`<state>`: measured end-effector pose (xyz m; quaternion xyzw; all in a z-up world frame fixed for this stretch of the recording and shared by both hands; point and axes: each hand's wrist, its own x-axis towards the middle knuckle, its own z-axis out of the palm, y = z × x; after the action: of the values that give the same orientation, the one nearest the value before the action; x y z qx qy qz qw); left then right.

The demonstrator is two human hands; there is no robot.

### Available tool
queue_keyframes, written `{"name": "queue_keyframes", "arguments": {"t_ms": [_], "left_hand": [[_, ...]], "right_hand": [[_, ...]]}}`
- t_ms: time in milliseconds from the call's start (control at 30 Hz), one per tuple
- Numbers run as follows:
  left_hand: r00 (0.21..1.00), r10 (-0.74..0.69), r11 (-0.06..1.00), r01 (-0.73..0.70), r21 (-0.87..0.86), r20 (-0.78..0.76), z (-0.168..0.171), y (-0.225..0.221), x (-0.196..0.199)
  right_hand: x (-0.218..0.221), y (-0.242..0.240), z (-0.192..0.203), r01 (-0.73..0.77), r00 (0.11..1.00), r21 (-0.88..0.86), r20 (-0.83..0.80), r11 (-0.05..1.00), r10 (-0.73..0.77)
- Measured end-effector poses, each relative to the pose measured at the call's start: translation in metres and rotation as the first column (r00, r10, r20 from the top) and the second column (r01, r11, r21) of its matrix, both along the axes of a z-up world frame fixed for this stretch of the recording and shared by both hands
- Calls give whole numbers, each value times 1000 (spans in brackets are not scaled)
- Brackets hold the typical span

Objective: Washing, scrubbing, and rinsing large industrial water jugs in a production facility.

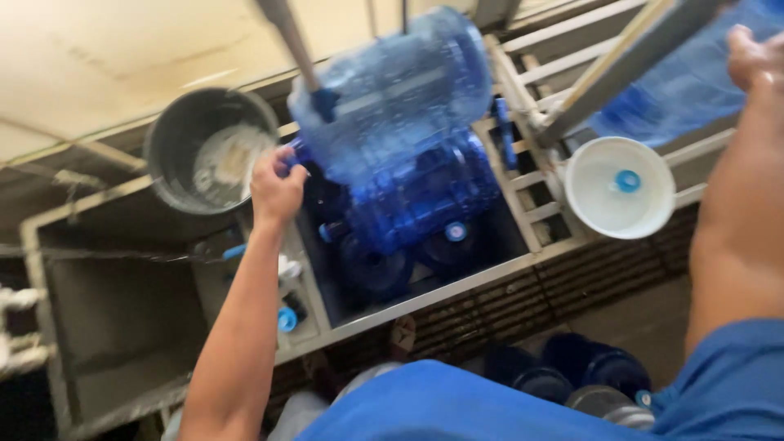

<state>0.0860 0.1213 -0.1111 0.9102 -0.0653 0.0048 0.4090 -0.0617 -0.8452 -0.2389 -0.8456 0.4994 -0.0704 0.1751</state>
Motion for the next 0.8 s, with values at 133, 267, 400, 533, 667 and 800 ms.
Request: {"name": "queue_keyframes", "arguments": {"t_ms": [133,267,400,533,667,800], "left_hand": [[993,4,1000,-4,2,117,-55,30,51],[983,-86,976,116,185,-161,-116,26,91],[988,-2,898,71,435,-155,-147,20,113],[971,-34,936,115,331,-239,-98,-3,88],[939,-108,988,138,70,-326,-62,-41,41],[937,-190,958,112,-264,-293,-37,-46,-5]], "right_hand": [[-19,84,-65,-462,886,-807,-437,368,155],[-60,384,39,111,681,-458,682,882,268],[-89,572,41,-418,713,-390,419,821,562],[-93,627,-11,-213,825,665,515,716,-233],[-88,646,-3,-309,815,728,534,612,-224],[-76,630,53,-393,763,728,599,562,-243]]}}
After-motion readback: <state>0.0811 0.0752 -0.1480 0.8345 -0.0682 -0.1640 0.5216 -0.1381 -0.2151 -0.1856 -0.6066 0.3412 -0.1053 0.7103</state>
